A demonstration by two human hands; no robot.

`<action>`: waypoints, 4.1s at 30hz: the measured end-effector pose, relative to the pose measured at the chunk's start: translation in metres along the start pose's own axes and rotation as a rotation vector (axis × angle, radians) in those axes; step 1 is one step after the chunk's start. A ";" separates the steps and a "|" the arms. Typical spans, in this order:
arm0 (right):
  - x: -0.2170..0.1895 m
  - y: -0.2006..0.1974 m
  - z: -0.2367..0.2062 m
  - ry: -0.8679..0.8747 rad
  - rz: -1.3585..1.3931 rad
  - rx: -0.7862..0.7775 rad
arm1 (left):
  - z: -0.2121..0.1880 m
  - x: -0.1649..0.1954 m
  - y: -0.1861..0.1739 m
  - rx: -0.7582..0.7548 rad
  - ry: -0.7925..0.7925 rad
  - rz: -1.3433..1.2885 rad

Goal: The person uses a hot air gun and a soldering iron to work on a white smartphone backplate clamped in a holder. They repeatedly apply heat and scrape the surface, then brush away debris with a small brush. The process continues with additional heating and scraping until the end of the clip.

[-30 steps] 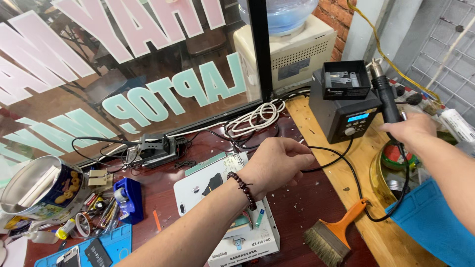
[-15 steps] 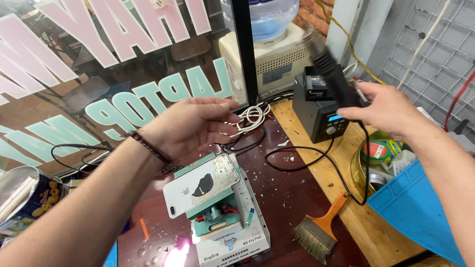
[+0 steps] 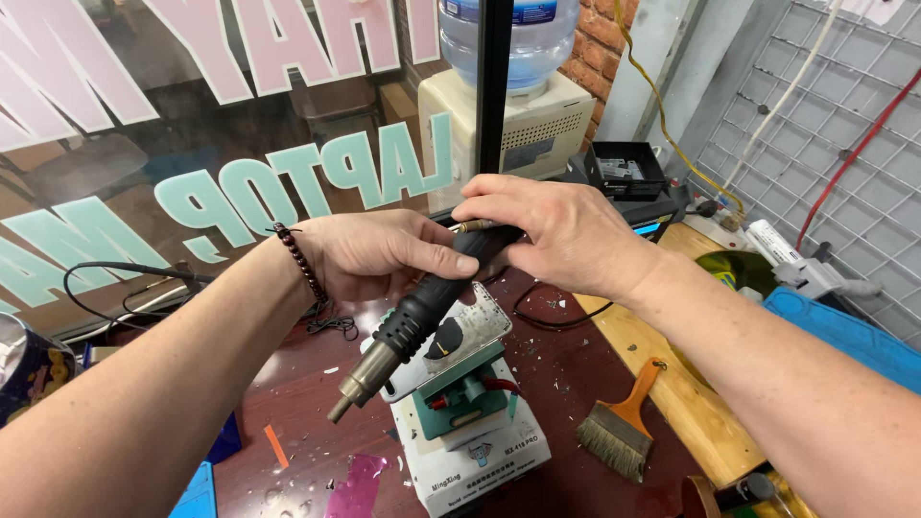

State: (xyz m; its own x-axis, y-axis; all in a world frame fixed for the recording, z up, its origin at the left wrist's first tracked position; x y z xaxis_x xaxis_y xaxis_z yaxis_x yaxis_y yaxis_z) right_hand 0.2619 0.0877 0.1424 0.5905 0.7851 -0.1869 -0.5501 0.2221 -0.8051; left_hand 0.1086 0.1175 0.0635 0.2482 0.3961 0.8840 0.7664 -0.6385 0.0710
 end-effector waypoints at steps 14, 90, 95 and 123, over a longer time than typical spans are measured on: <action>0.068 -0.020 -0.089 0.777 0.377 0.357 | -0.069 -0.022 -0.069 0.602 0.184 -0.307; 0.023 0.090 -0.119 1.066 0.719 -0.129 | -0.068 -0.054 -0.037 0.922 0.502 -0.482; 0.017 0.089 -0.107 0.969 0.516 -0.183 | -0.069 -0.054 -0.039 0.940 0.494 -0.474; 0.044 0.103 -0.106 0.996 0.858 -0.310 | -0.061 -0.032 -0.025 0.910 0.521 -0.336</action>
State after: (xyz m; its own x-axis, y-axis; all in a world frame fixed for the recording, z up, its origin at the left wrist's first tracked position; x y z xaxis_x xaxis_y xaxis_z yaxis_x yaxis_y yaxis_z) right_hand 0.2938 0.0833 -0.0081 0.3769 -0.1699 -0.9105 -0.8823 -0.3652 -0.2971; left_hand 0.0449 0.0806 0.0619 -0.1712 -0.0047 0.9852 0.9512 0.2597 0.1665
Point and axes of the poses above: each hand's wrist, its own z-axis towards the middle knuckle, its own y-axis out of the palm, x = y × z, the point moved 7 cm from there along z, towards the middle knuckle, and after that the axes turned 6 degrees about x, right-handed, at the moved point
